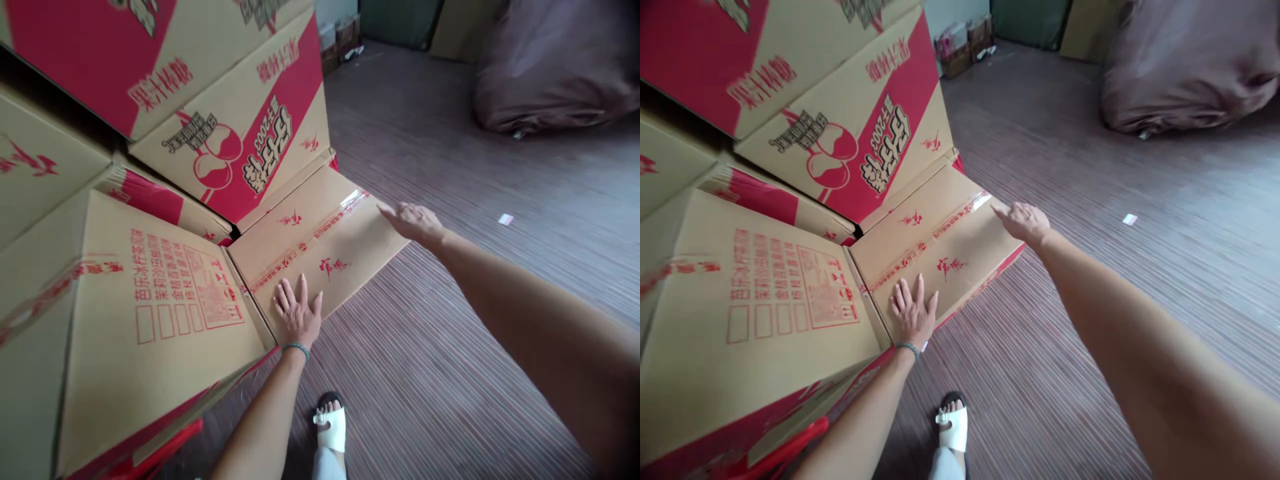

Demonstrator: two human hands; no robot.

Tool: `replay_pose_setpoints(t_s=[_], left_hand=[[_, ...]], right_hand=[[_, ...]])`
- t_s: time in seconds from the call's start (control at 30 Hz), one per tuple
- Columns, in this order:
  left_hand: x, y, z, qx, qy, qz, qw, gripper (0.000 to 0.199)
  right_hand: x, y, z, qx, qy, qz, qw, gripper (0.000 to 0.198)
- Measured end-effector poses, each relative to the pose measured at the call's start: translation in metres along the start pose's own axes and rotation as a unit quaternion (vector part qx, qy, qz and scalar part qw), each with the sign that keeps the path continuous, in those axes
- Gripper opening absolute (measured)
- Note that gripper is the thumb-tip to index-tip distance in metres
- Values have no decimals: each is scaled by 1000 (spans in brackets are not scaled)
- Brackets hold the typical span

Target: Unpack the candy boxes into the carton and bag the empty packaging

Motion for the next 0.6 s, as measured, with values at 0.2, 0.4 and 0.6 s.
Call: replay_pose_setpoints(t_s=[0.2,0.4,0.6], left_hand=[[-2,-1,3,-5,-11,-4,1000,68],[7,-3,33,-30,-105,8,994,64],[12,-7,58,-77,-245,3,966,62]], right_hand=[[7,-41,2,109,-125,-38,985,91],[42,-37,54,122,-177,-68,974,89],[90,-29,192,124,-320,-87,935,81]])
Point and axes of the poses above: each hand's wrist, its own z-axis away from the middle knuckle, its own y-axis out of the back of the hand, x = y × z, the point moved 8 cm from there along -z, towards the middle knuckle, and after that the axes turned 3 degrees about x, right-handed, at the moved point
